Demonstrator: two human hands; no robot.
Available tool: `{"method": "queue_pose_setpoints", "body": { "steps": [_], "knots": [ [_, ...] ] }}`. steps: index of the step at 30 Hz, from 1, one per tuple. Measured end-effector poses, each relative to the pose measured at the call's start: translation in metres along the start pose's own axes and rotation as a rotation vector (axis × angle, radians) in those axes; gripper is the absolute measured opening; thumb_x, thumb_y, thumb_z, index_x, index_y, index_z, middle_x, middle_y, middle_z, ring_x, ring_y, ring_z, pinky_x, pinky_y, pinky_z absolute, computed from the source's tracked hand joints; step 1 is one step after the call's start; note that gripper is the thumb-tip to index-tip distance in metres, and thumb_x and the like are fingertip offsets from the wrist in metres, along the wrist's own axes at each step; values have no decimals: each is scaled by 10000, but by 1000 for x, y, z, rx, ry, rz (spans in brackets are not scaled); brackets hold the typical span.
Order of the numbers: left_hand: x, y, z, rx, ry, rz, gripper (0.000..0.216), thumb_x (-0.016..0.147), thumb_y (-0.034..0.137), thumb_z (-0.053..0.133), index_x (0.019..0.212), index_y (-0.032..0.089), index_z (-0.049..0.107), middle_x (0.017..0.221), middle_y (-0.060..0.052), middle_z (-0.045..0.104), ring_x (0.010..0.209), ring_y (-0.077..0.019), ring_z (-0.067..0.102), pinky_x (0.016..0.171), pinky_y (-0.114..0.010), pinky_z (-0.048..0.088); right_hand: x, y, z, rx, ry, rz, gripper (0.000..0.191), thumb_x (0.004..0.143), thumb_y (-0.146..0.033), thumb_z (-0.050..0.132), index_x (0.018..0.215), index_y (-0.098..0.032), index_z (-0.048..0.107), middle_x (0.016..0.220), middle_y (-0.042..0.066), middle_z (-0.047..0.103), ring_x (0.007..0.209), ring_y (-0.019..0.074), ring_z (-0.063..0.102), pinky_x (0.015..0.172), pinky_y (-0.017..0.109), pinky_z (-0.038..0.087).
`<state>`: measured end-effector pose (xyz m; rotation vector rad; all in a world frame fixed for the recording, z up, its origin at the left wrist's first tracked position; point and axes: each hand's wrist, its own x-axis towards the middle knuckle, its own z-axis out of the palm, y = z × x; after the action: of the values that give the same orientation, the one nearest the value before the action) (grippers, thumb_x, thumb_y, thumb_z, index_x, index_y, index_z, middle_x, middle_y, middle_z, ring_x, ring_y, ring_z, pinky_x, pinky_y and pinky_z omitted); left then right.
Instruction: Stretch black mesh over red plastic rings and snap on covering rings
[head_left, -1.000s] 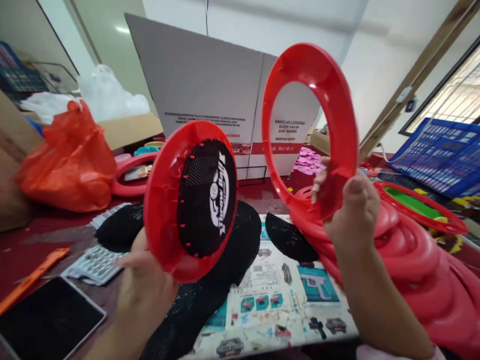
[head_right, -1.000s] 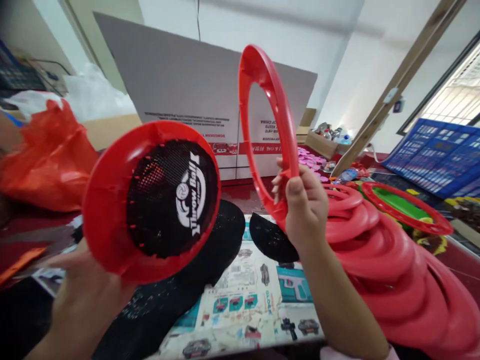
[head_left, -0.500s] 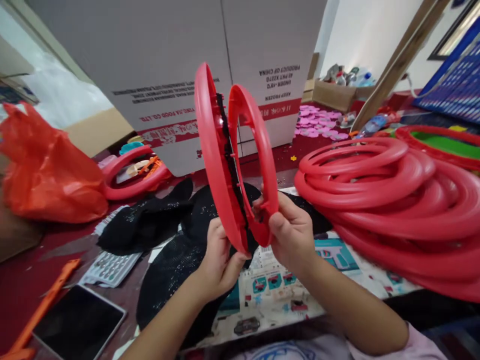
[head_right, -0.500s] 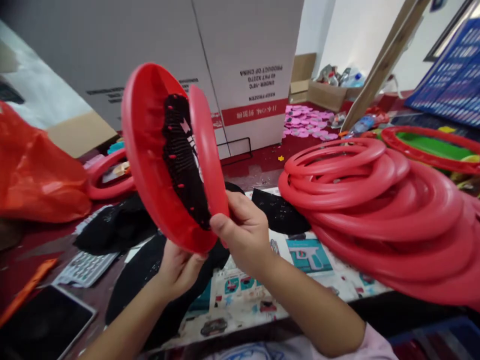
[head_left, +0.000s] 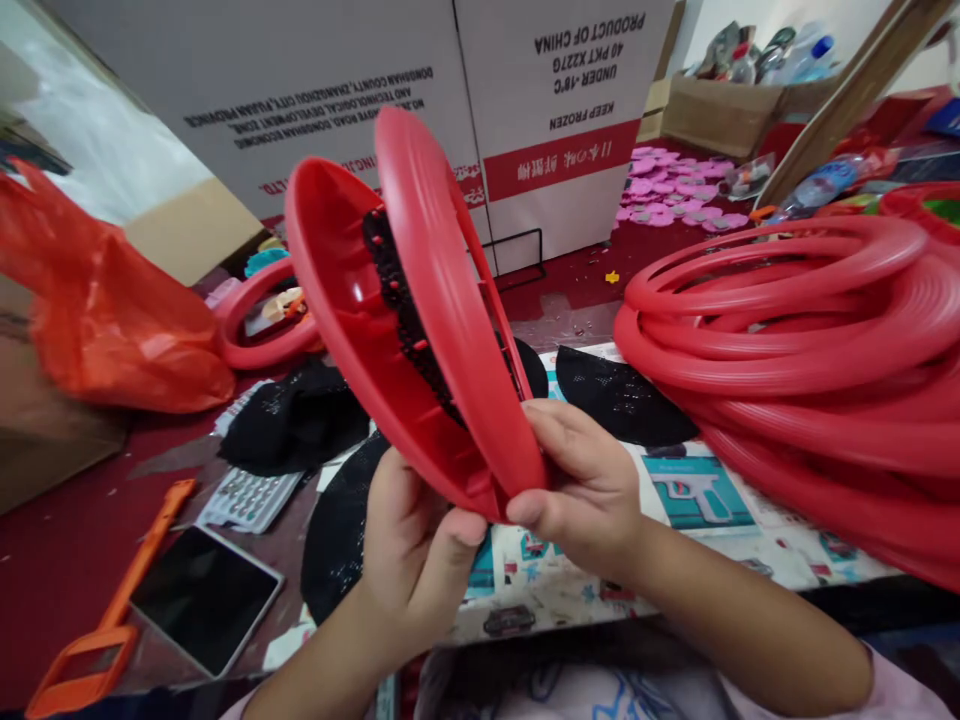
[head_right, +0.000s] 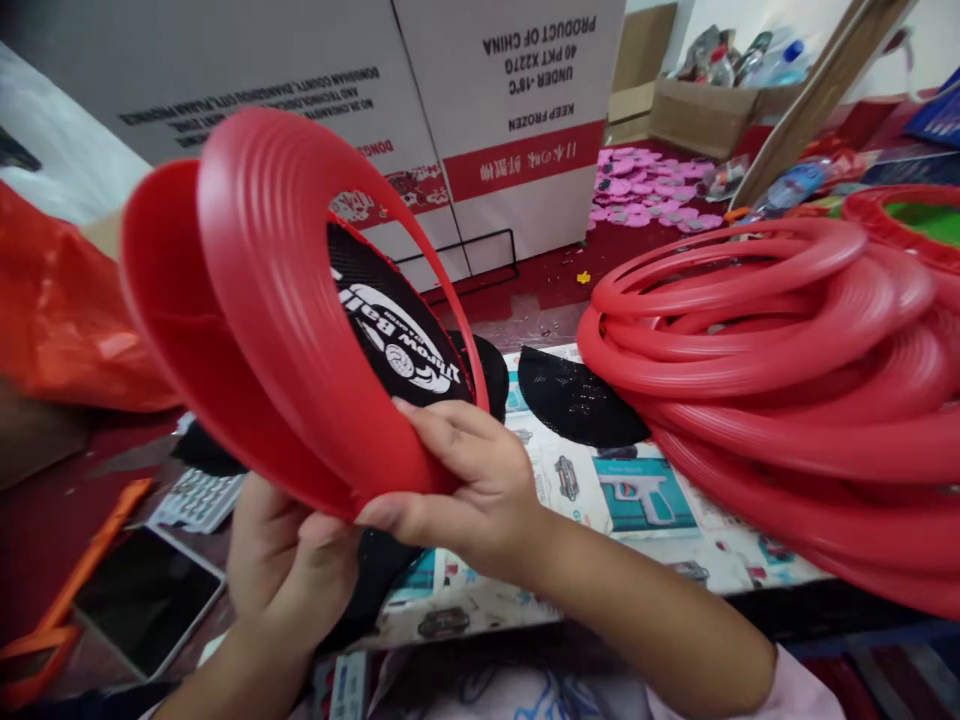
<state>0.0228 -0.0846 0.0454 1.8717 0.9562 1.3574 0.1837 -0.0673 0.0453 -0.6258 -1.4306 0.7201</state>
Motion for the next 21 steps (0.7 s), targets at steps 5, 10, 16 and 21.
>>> {"method": "queue_pose_setpoints", "body": {
  "steps": [5, 10, 16, 21],
  "knots": [
    [9, 11, 1, 16, -175, 40, 553, 808, 228, 677, 1308, 330, 463, 1274, -60, 537, 1137, -256, 557, 1002, -412, 487, -2, 7, -3, 9, -30, 12, 476, 786, -505, 675, 1231, -342, 631, 978, 35, 619, 882, 168, 598, 792, 296, 534],
    [11, 2, -11, -37, -146, -25, 530, 794, 235, 702, 1279, 322, 507, 1189, -61, 546, 1077, -237, 565, 993, -402, 492, -3, 11, -5, 17, -49, 35, 509, 766, -517, 686, 1253, -398, 597, 975, 33, 556, 901, 178, 561, 808, 328, 523],
    [15, 3, -6, -176, -98, -11, 549, 793, 271, 712, 1294, 327, 498, 1179, -60, 505, 1113, -220, 543, 1005, -369, 487, -7, 15, -4, 62, -119, 71, 513, 763, -498, 696, 1258, -435, 578, 992, 25, 516, 907, 172, 529, 823, 330, 496],
    [14, 3, -4, -97, -82, 58, 634, 805, 331, 695, 1377, 303, 422, 1235, -87, 480, 1142, -233, 514, 1012, -365, 474, -13, 17, -3, 74, -147, 151, 496, 769, -526, 670, 1249, -424, 593, 1001, 34, 507, 923, 191, 511, 814, 338, 488]
  ]
}}
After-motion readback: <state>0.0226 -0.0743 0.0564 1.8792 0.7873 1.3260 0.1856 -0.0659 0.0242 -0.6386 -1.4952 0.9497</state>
